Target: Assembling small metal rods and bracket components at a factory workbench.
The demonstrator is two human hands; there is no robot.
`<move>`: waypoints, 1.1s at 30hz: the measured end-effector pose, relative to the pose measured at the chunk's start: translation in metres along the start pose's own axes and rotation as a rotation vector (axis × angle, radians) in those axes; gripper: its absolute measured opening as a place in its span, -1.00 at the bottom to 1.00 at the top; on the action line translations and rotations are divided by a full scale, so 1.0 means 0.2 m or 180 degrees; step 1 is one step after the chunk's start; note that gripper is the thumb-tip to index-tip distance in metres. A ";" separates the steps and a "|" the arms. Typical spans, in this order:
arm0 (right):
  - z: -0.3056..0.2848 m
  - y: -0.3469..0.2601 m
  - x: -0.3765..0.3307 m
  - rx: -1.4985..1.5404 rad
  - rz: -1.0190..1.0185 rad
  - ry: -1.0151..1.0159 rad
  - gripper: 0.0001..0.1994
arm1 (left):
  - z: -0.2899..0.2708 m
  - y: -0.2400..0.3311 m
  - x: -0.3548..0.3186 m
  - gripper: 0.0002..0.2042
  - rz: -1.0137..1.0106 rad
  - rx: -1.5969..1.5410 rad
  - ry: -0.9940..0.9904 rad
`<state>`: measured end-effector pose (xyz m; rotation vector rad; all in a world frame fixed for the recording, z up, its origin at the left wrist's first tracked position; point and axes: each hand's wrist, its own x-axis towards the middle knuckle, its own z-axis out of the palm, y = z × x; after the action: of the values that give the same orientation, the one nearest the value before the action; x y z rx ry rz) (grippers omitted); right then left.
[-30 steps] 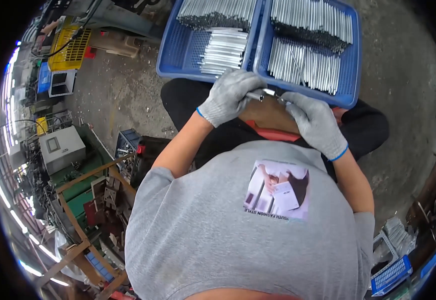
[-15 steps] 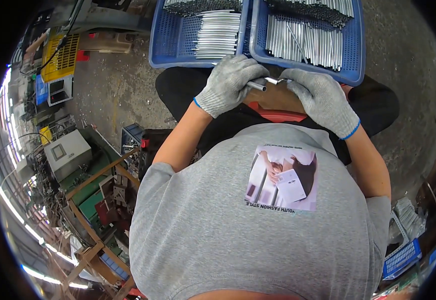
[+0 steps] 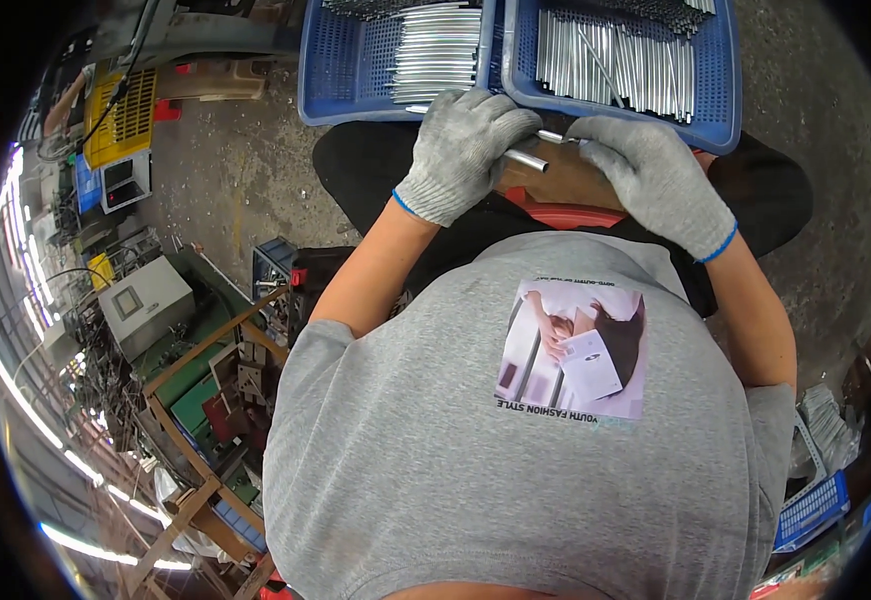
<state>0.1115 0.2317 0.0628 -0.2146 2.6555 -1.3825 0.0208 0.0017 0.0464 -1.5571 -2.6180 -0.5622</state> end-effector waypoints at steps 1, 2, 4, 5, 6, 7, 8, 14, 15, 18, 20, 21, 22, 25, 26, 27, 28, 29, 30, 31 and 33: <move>0.00 0.02 0.01 0.0001 -0.0092 0.0021 -0.77 | 0.00 -0.01 0.00 -0.66 0.0056 -0.0008 0.0027; 0.00 0.03 0.01 0.0006 -0.0090 0.0020 -0.77 | 0.00 -0.01 0.00 -0.66 0.0112 -0.0017 0.0055; 0.03 0.07 0.01 -0.0043 -0.0090 0.0061 -0.77 | 0.01 -0.01 0.00 -0.66 0.0167 -0.0027 0.0077; 0.05 0.08 0.01 -0.0067 -0.0090 0.0082 -0.77 | 0.01 -0.01 -0.01 -0.66 0.0126 -0.0105 0.0104; 0.07 0.08 0.00 -0.0062 -0.0087 0.0081 -0.77 | 0.02 -0.01 -0.01 -0.66 0.0085 -0.0182 0.0132; 0.10 0.07 -0.01 -0.0006 -0.0003 0.0010 -0.77 | 0.02 0.00 -0.02 -0.66 0.0043 -0.0259 0.0160; 0.12 0.06 -0.02 0.0052 0.0082 -0.0060 -0.77 | 0.03 0.00 -0.02 -0.66 0.0042 -0.0260 0.0154; 0.05 -0.01 -0.01 -0.0080 0.0168 -0.0085 -0.77 | 0.00 0.01 -0.01 -0.66 -0.0012 0.0161 -0.0076; 0.06 0.02 0.01 -0.0101 0.0102 -0.0051 -0.77 | 0.00 0.01 -0.02 -0.66 -0.0011 0.0245 -0.0120; 0.06 0.08 0.03 -0.0170 -0.0031 0.0019 -0.78 | 0.01 -0.02 -0.02 -0.68 0.0085 0.0176 -0.0074; 0.11 0.12 0.02 -0.0142 -0.0052 0.0175 -0.78 | 0.02 -0.02 -0.03 -0.69 0.0139 0.0134 -0.0052; 0.13 0.12 0.02 -0.0123 -0.0064 0.0251 -0.78 | 0.03 -0.02 -0.03 -0.67 0.0083 0.0060 -0.0040; 0.15 0.12 0.01 -0.0122 -0.0063 0.0250 -0.78 | 0.04 -0.01 -0.04 -0.66 0.0028 -0.0015 -0.0029; 0.20 0.08 -0.03 0.0011 0.0155 0.0034 -0.77 | 0.04 -0.01 -0.05 -0.64 -0.0046 -0.0045 -0.0031; 0.19 0.07 -0.03 0.0016 0.0158 0.0028 -0.77 | 0.03 0.00 -0.05 -0.64 -0.0075 0.0003 -0.0047; 0.15 0.04 -0.02 -0.0015 0.0141 0.0007 -0.77 | 0.03 0.00 -0.06 -0.65 -0.0104 0.0052 -0.0062; 0.11 0.02 -0.01 -0.0050 0.0126 -0.0010 -0.77 | 0.02 0.01 -0.06 -0.65 -0.0105 0.0048 -0.0063; 0.09 0.01 -0.01 -0.0086 0.0109 -0.0029 -0.77 | 0.02 0.00 -0.05 -0.65 -0.0070 0.0064 -0.0050; 0.09 0.02 0.00 -0.0088 0.0110 -0.0033 -0.77 | 0.01 0.00 -0.05 -0.65 -0.0036 0.0080 -0.0037; 0.09 0.04 0.02 -0.0071 0.0098 -0.0033 -0.76 | 0.01 0.00 -0.05 -0.66 0.0002 0.0100 -0.0020; 0.09 0.08 0.05 -0.0038 0.0071 -0.0034 -0.76 | 0.02 -0.02 -0.05 -0.66 0.0007 0.0031 0.0030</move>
<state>0.1050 0.2246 0.0384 -0.1924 2.6498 -1.3552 0.0237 -0.0068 0.0398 -1.5508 -2.6079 -0.5545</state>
